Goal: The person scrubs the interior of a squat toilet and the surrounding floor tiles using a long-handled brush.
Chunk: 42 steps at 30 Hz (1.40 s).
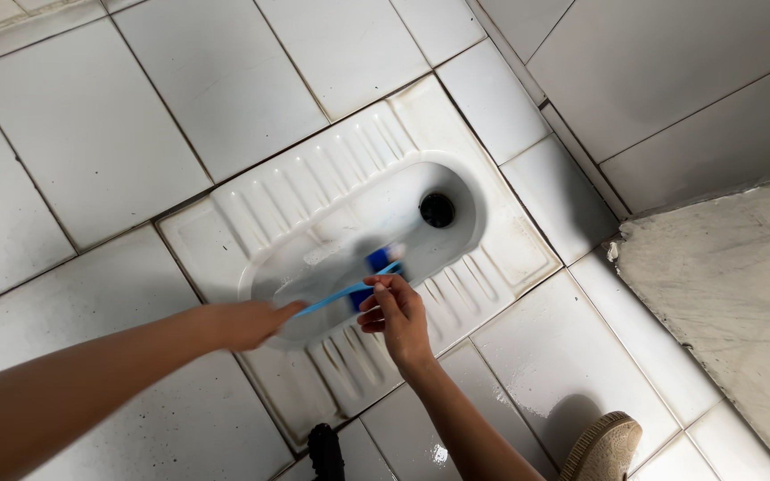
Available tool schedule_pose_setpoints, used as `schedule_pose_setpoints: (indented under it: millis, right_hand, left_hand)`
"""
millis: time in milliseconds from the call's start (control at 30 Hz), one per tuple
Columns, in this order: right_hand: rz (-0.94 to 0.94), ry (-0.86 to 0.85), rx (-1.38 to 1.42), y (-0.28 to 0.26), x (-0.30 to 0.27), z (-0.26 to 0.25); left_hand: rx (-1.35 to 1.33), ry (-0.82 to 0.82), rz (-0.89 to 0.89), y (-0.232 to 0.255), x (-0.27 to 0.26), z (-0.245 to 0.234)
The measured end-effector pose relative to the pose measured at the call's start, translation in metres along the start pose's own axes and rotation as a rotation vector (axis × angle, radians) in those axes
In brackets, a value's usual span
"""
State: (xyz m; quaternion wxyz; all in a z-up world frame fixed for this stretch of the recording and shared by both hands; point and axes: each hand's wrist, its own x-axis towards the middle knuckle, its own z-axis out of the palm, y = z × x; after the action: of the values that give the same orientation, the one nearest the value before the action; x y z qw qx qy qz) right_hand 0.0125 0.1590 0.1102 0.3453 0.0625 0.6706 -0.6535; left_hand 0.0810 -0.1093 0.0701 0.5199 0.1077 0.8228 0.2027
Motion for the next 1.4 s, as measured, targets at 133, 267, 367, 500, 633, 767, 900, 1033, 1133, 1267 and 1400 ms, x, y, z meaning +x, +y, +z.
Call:
schedule_pose_setpoints:
  millis: [133, 267, 367, 500, 633, 767, 900, 1033, 1133, 1267, 1400]
  right_hand:
    - [-0.009, 0.009, 0.01, -0.006, -0.007, -0.004]
    - [0.006, 0.082, -0.01, -0.009, -0.013, -0.016]
    - [-0.021, 0.095, -0.012, -0.003, -0.014, -0.024]
    - [-0.034, 0.117, -0.01, 0.007, -0.008, -0.033]
    - [-0.031, 0.113, 0.005, 0.015, -0.006, -0.03]
    - [-0.074, 0.092, 0.004, 0.017, -0.005, -0.023]
    - [-0.044, 0.1, 0.027, 0.011, -0.011, -0.021]
    - [-0.055, 0.125, 0.017, 0.007, -0.018, -0.026]
    - [-0.064, 0.136, 0.024, 0.007, -0.02, -0.032]
    - [-0.085, 0.16, 0.001, 0.008, -0.021, -0.038]
    - [-0.073, 0.13, 0.046, 0.01, -0.014, -0.028]
  left_hand:
    - [0.06, 0.13, 0.013, 0.054, 0.084, -0.039]
    - [0.135, 0.199, 0.046, 0.086, 0.123, -0.084]
    - [0.158, 0.164, 0.048, 0.091, 0.115, -0.077]
    - [0.13, 0.036, 0.049, 0.038, 0.036, -0.039]
    - [0.231, -0.09, -0.02, -0.011, -0.028, -0.029]
    - [0.182, -0.033, 0.023, -0.015, -0.002, -0.029]
    - [0.03, 0.112, 0.067, 0.044, 0.094, -0.049]
    - [0.149, 0.248, 0.16, 0.074, 0.173, -0.086]
    - [0.124, 0.241, 0.07, 0.075, 0.17, -0.076]
    - [0.253, 0.057, 0.042, 0.042, 0.085, -0.041]
    - [0.448, -0.141, -0.048, 0.011, 0.001, -0.04]
